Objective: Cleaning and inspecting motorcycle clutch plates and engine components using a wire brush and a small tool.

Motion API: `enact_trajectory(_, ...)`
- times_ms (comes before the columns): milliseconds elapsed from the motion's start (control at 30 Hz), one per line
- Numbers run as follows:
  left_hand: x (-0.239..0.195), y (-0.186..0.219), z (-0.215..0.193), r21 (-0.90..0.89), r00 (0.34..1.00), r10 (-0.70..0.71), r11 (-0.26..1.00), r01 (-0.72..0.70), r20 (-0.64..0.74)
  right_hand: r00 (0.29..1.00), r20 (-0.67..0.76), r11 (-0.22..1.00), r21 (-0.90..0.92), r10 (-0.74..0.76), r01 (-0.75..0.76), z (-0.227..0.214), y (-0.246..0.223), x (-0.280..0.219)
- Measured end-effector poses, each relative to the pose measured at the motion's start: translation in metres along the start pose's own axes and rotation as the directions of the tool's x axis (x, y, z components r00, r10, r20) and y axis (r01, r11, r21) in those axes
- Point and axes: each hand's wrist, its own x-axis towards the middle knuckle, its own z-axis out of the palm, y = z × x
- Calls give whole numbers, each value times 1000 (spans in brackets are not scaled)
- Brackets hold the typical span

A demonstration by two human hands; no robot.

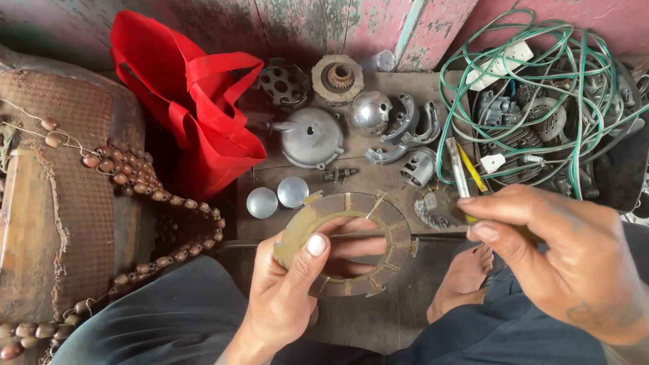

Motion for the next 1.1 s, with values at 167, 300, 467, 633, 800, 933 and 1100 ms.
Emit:
enact_trajectory(167,0,-3,0,-2,999,-25,1000,25,32,995,10,995,-6,-96,97,1,-2,2)
enact_trajectory(300,-1,5,5,32,992,-63,998,60,113,994,67,996,22,-86,85,4,3,4)
enact_trajectory(467,0,2,1,0,994,-62,998,62,88,991,66,992,-29,-120,122,9,-1,7)
enact_trajectory(633,-1,10,-3,72,996,-60,996,56,58,983,81,986,-19,-165,167,9,2,7)
enact_trajectory(800,0,14,-7,105,996,-70,992,64,57,980,117,985,-39,-164,169,5,4,6)
enact_trajectory(933,-2,17,1,77,987,-141,988,136,75,977,96,975,-92,-193,201,8,5,7)
enact_trajectory(1100,-7,29,-5,21,980,-200,980,200,-3,976,62,950,-224,-208,217,8,3,12)
